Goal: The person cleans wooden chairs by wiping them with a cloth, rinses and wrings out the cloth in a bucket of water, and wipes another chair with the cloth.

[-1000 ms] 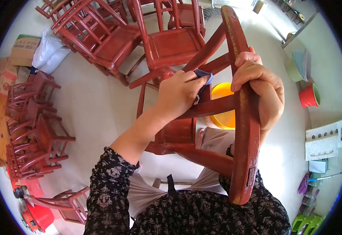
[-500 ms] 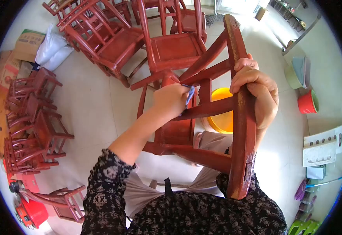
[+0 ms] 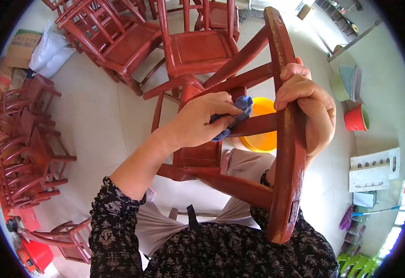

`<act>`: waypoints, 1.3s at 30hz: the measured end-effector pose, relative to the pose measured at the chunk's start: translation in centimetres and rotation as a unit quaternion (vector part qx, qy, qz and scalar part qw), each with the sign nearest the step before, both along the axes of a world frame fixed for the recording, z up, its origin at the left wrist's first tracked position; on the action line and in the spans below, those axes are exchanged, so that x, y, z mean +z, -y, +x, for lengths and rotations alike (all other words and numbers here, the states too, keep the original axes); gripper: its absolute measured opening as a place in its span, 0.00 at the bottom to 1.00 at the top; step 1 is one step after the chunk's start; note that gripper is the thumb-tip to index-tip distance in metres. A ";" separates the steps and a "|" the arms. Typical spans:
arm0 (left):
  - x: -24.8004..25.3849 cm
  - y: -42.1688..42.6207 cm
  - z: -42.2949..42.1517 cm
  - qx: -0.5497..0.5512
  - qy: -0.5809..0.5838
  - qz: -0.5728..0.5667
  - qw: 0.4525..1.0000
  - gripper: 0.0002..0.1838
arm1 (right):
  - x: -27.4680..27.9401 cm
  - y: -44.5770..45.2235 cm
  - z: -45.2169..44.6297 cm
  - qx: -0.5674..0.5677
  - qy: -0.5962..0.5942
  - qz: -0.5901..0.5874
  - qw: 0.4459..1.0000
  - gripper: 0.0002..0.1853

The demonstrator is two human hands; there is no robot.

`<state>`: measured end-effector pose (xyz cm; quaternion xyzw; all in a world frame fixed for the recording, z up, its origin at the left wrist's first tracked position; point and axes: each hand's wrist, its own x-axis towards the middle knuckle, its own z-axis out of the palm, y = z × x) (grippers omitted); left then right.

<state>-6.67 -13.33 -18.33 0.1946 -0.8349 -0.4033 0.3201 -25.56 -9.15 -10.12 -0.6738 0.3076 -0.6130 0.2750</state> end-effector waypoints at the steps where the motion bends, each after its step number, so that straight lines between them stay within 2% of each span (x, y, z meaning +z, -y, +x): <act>1: -0.5 0.0 0.1 0.003 -0.030 -0.005 1.000 0.10 | 0.1 -0.1 0.2 0.007 0.022 0.000 1.000 0.12; 2: -1.0 -0.1 0.1 0.005 -0.061 -0.011 0.998 0.10 | 0.0 -0.2 0.3 0.014 0.043 -0.001 0.999 0.12; 6: -2.8 0.2 0.9 0.021 -0.054 -0.002 0.998 0.12 | -0.1 0.0 0.2 0.009 0.040 -0.007 0.999 0.12; 8: -2.4 0.4 1.1 0.032 0.027 -0.045 0.998 0.12 | -0.1 0.0 0.2 -0.007 0.018 -0.027 0.999 0.12; 9: -1.6 0.2 1.1 0.033 0.026 -0.045 0.998 0.12 | -0.1 0.0 0.1 -0.006 0.016 -0.027 0.999 0.12; 11: 0.6 -0.4 0.9 0.081 0.169 -0.123 0.974 0.12 | -0.2 0.0 0.0 -0.013 0.021 -0.026 0.999 0.12; 12: 1.2 -0.7 0.7 0.084 0.168 -0.124 0.974 0.12 | -0.2 0.1 0.1 -0.010 0.020 -0.027 0.999 0.12; 14: 2.2 -1.5 -0.1 0.142 -0.021 -0.065 0.987 0.12 | -0.4 0.1 0.5 0.001 0.058 -0.035 0.998 0.12; 15: 2.8 -2.1 -0.6 0.141 -0.020 -0.062 0.988 0.12 | -0.4 0.1 0.5 -0.001 0.059 -0.031 0.998 0.12; 17: 4.0 -3.3 -2.1 0.132 -0.097 -0.087 0.983 0.13 | -0.2 0.3 0.3 -0.003 0.026 -0.006 1.000 0.12; 18: 3.8 -4.1 -3.1 0.184 -0.095 -0.141 0.968 0.11 | -0.2 0.3 0.1 0.000 0.024 -0.006 1.000 0.12; 21: 3.4 -5.2 -3.4 0.188 -0.073 -0.169 0.965 0.12 | -0.5 0.3 -0.2 -0.017 0.015 -0.031 0.999 0.12; 24: 2.8 -5.6 -3.8 0.192 -0.058 -0.245 0.949 0.13 | -0.2 0.1 -0.2 0.017 0.051 -0.032 0.998 0.12; 26: 2.7 -6.0 -3.5 0.189 -0.004 -0.301 0.935 0.14 | -0.2 -0.1 -0.1 -0.025 0.022 -0.034 0.999 0.12; 27: 2.8 -6.2 -3.2 0.196 0.024 -0.332 0.922 0.14 | -0.5 0.2 -0.3 0.000 0.007 -0.057 0.998 0.14; 28: 2.8 -6.4 -3.2 0.201 0.022 -0.336 0.920 0.14 | -0.7 0.2 -0.4 0.003 0.005 -0.061 0.998 0.14; 30: 2.2 -6.8 -3.4 0.201 0.015 -0.358 0.912 0.14 | -1.0 -0.1 -0.2 0.032 0.099 -0.012 0.995 0.18; 33: 2.1 -6.8 -4.0 0.208 0.000 -0.360 0.910 0.13 | -0.8 -0.7 0.0 0.000 0.111 0.042 0.993 0.23; 37: 2.6 -5.9 -4.4 0.193 0.001 -0.340 0.920 0.09 | -0.9 -0.4 -0.4 -0.012 0.089 0.020 0.996 0.26; 39: 3.0 -5.8 -4.3 0.192 0.023 -0.338 0.921 0.12 | -0.8 -0.4 -0.7 -0.025 0.063 0.024 0.997 0.27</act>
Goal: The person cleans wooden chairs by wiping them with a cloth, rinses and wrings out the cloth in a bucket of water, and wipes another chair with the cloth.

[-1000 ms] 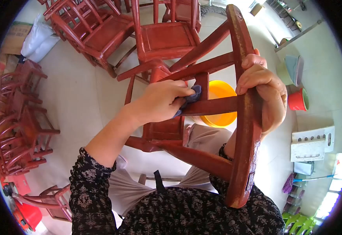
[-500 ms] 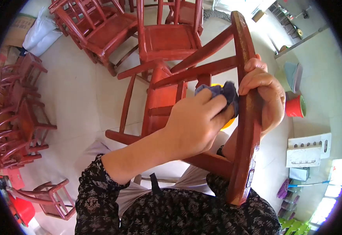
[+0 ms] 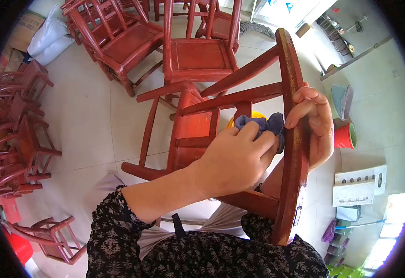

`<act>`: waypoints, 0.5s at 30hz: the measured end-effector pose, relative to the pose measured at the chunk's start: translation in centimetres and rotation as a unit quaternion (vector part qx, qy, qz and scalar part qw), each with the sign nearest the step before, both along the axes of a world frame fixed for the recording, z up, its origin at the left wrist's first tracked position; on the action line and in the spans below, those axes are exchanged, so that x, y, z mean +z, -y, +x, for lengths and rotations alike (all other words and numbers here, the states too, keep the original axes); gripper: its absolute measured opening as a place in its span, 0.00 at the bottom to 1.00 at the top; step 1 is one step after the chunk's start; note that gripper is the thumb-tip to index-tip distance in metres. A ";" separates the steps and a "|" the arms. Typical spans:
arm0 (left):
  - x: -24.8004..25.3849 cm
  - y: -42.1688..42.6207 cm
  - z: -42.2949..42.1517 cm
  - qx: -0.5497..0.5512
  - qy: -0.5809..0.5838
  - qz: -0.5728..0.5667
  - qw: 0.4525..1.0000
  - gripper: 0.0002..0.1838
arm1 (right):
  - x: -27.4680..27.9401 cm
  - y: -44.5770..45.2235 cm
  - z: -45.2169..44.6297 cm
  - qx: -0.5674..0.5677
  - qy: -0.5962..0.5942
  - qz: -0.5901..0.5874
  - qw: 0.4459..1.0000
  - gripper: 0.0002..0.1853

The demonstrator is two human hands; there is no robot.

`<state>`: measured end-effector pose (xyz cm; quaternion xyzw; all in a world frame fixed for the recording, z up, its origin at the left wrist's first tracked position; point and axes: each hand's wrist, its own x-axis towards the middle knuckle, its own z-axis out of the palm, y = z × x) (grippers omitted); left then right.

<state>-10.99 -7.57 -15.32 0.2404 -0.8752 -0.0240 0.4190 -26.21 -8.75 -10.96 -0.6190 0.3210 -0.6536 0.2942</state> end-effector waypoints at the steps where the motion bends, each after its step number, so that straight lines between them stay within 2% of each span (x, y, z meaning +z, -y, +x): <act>1: 0.2 0.1 0.1 0.006 0.022 0.006 1.000 0.16 | 0.1 -0.1 0.1 0.000 0.000 -0.001 1.000 0.27; 2: 0.6 0.4 0.2 0.005 0.022 0.005 1.000 0.16 | 0.1 -0.2 0.3 0.000 0.011 -0.003 1.000 0.26; 4: 1.2 1.4 0.2 0.075 0.132 0.046 0.987 0.14 | 0.1 -0.3 0.8 0.000 0.021 -0.007 1.000 0.26; 5: 0.9 2.1 0.0 0.077 0.130 0.044 0.988 0.14 | 0.1 -0.1 1.0 0.019 0.043 0.002 0.999 0.26; 7: 0.3 4.2 -0.5 0.100 -0.096 0.126 0.982 0.10 | 0.2 0.4 0.9 0.038 0.068 0.005 0.997 0.26; 8: 0.6 4.9 -0.8 0.110 -0.167 0.111 0.974 0.12 | 0.1 0.4 0.8 0.031 0.060 0.000 0.998 0.26; 11: 1.5 7.0 -2.3 0.111 -0.196 0.143 0.964 0.10 | 0.1 0.3 0.8 0.033 0.053 0.002 0.998 0.26; 12: 1.8 7.3 -2.8 0.084 -0.156 0.191 0.966 0.08 | 0.2 0.3 0.7 0.031 0.047 0.003 0.998 0.26; 15: 1.8 7.3 -3.1 0.062 -0.089 0.181 0.977 0.07 | -0.1 0.4 0.1 0.029 0.050 0.006 0.998 0.25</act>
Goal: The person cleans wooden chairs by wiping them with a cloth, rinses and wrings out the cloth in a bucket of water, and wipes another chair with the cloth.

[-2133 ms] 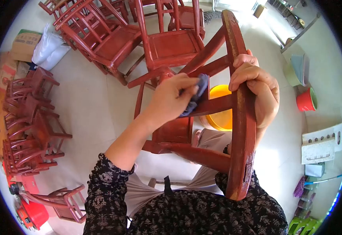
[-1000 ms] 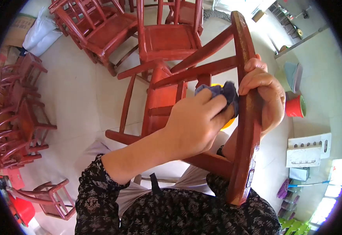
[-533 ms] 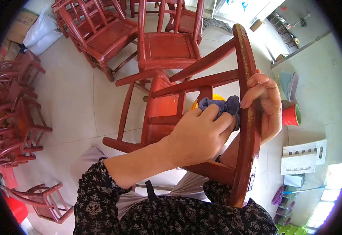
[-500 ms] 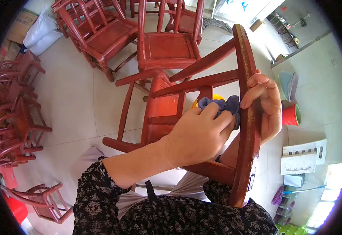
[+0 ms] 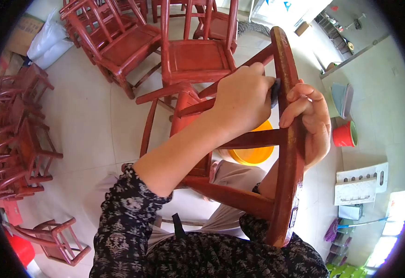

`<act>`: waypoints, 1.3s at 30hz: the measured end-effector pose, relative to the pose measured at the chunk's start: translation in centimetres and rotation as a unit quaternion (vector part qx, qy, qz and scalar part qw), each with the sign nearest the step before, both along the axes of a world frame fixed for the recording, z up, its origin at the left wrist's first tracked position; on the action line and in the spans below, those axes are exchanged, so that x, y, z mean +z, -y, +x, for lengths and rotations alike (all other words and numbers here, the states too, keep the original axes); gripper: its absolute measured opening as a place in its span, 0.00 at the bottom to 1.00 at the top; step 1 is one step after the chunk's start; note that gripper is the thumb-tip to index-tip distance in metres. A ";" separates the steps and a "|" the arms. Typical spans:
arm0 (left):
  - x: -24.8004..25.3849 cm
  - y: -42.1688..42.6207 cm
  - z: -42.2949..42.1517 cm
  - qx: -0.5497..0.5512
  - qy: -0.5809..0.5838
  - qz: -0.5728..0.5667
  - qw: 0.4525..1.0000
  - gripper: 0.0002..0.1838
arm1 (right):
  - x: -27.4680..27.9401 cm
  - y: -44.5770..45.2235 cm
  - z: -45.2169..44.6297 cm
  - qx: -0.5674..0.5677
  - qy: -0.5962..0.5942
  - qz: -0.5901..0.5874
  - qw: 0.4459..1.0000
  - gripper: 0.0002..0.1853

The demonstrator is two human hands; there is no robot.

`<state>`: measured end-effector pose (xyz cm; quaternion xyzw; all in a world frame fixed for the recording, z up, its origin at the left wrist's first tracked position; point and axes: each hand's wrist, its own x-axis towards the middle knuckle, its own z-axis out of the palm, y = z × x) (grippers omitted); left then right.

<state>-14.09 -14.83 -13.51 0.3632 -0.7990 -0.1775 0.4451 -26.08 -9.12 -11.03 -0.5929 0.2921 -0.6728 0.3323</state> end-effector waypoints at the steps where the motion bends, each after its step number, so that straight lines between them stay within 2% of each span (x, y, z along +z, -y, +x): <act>1: -0.1 -0.5 -0.2 -0.002 -0.002 0.002 1.000 0.07 | 0.0 0.0 -0.3 0.004 0.003 0.002 1.000 0.25; 3: -0.6 -1.9 -0.2 0.011 0.043 -0.072 0.996 0.06 | 0.1 -0.1 -0.3 0.000 0.008 0.007 1.000 0.25; 4: -0.9 -2.2 0.2 0.012 0.042 -0.072 0.996 0.06 | 0.1 -0.1 -0.1 0.000 0.014 0.011 1.000 0.25; 6: -1.5 -2.5 1.3 -0.085 0.008 -0.103 0.991 0.06 | 0.2 -0.1 0.5 0.003 0.013 0.011 1.000 0.24; 7: -2.1 -2.1 2.0 -0.084 0.010 -0.103 0.991 0.06 | 0.3 -0.2 0.7 0.003 0.015 0.011 1.000 0.24; 9: -2.6 -0.6 3.2 -0.019 -0.160 0.023 0.987 0.06 | 0.3 -0.1 0.8 -0.006 0.004 0.003 1.000 0.23; 10: -2.3 0.1 3.4 -0.019 -0.156 0.022 0.987 0.06 | 0.3 -0.1 0.9 -0.017 -0.009 -0.004 1.000 0.23; 12: -1.5 1.5 3.7 0.096 -0.169 0.016 0.981 0.07 | 0.3 -0.2 0.9 -0.023 0.002 0.007 1.000 0.22; 14: -1.1 2.1 2.2 0.119 -0.180 0.005 0.976 0.07 | 0.4 -0.2 1.1 -0.026 0.007 0.018 0.999 0.22; 16: -0.9 2.2 0.4 0.095 -0.150 -0.026 0.984 0.05 | 0.6 -0.1 1.2 -0.029 -0.007 0.012 0.999 0.22; 18: -1.2 1.4 -0.3 0.056 -0.137 0.015 0.989 0.06 | 0.4 0.0 0.7 -0.024 -0.011 0.000 1.000 0.21; 20: -2.0 1.2 0.3 -0.037 -0.121 0.028 0.992 0.07 | 0.1 0.0 0.4 -0.022 -0.014 -0.009 1.000 0.21; 22: -1.9 0.1 0.9 -0.043 -0.116 0.015 0.992 0.07 | 0.1 0.2 0.7 -0.008 0.011 -0.024 1.000 0.21; 24: -1.5 -0.4 1.1 0.012 -0.022 -0.086 0.996 0.08 | 0.2 0.1 0.7 -0.010 -0.001 -0.021 1.000 0.21; 25: -1.6 -0.6 1.3 0.015 -0.022 -0.085 0.996 0.08 | 0.3 0.1 0.7 -0.013 -0.009 -0.019 1.000 0.21; 28: -1.9 -0.8 1.8 -0.011 0.013 -0.139 0.990 0.09 | 0.0 0.3 0.3 -0.011 -0.002 -0.037 0.999 0.21; 30: -2.8 -0.8 2.7 -0.122 0.058 -0.162 0.977 0.09 | 0.1 0.2 0.5 -0.012 -0.006 -0.029 0.999 0.21; 31: -3.3 -0.6 3.4 -0.121 0.058 -0.162 0.978 0.09 | 0.2 0.3 0.7 0.002 0.007 -0.026 1.000 0.21; 33: -4.0 0.0 4.9 -0.076 -0.115 0.030 0.990 0.08 | 0.0 0.6 0.5 0.016 0.025 -0.022 0.999 0.21; 34: -4.0 0.4 5.0 -0.076 -0.113 0.031 0.990 0.08 | -0.2 0.7 0.0 0.019 0.011 -0.028 0.999 0.21; 36: -3.7 1.0 5.2 -0.043 -0.262 0.067 0.962 0.08 | -0.2 0.9 0.0 0.026 -0.008 -0.031 0.999 0.21; 39: -2.4 0.9 2.0 -0.041 -0.193 -0.026 0.980 0.12 | 0.1 0.8 0.7 0.008 -0.026 -0.044 0.999 0.21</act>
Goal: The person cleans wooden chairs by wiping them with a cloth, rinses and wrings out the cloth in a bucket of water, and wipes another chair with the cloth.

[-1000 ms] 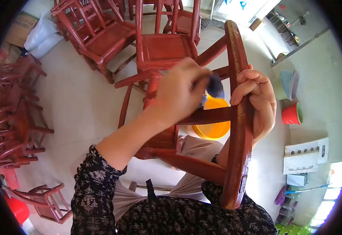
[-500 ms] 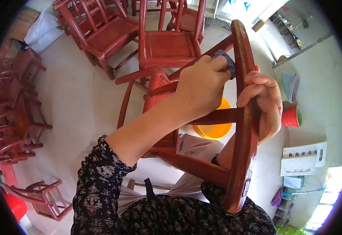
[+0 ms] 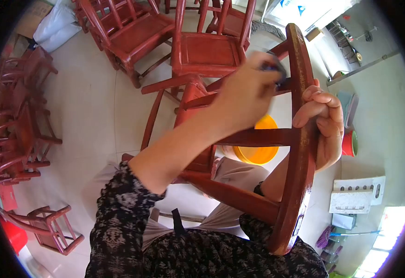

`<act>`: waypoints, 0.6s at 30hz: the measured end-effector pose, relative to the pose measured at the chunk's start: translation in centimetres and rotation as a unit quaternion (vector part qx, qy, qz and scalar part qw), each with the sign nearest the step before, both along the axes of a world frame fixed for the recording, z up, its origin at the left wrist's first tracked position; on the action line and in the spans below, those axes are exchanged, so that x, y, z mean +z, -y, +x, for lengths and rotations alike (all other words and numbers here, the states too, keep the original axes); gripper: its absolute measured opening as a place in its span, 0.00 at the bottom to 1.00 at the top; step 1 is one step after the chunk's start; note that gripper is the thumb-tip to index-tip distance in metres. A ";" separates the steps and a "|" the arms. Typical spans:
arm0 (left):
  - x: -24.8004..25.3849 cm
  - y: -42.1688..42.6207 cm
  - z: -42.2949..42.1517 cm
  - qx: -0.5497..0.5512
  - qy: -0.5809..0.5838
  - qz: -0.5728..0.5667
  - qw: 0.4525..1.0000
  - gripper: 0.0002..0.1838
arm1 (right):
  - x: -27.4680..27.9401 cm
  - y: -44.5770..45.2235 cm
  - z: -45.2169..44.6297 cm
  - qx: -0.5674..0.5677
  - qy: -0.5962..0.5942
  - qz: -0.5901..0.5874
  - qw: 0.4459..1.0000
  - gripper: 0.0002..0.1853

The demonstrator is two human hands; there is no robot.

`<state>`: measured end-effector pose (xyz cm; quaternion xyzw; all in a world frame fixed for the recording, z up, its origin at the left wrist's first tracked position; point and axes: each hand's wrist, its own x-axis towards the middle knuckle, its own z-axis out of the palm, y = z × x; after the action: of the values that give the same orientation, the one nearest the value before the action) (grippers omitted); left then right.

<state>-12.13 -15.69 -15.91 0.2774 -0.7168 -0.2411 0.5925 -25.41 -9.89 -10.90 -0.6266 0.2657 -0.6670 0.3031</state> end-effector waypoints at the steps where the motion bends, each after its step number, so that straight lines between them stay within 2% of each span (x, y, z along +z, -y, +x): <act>1: 0.5 -0.1 -0.6 0.001 0.031 -0.046 0.998 0.12 | 0.1 -0.2 -0.1 -0.011 0.001 0.010 1.000 0.21; 4: -0.4 -1.2 0.1 -0.020 0.105 -0.027 0.994 0.14 | -0.2 -0.5 -0.5 -0.020 0.016 0.017 1.000 0.21; 7: -3.8 -1.6 2.0 -0.019 0.145 -0.008 0.989 0.16 | -0.4 -0.4 -1.6 0.006 0.009 0.015 1.000 0.21; 9: -7.3 -1.2 3.5 0.050 0.244 0.089 0.964 0.16 | -0.6 -0.3 -1.8 0.038 -0.008 -0.013 0.999 0.20; 12: -12.5 -0.9 5.9 0.104 0.269 0.155 0.945 0.15 | -0.9 -0.3 -1.9 0.056 0.018 -0.007 0.998 0.20; 14: -15.3 -1.0 8.4 0.134 0.385 0.212 0.888 0.13 | -1.0 0.1 -2.3 0.059 0.010 -0.018 0.998 0.19; 18: -19.1 -1.2 11.6 0.117 0.369 0.297 0.873 0.12 | -1.0 0.5 -2.3 0.093 -0.001 -0.031 0.995 0.20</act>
<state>-0.49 -14.44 -35.01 0.5907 -0.7404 -0.2519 0.1983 -27.70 -10.36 -11.89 -0.6585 0.1861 -0.6432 0.3436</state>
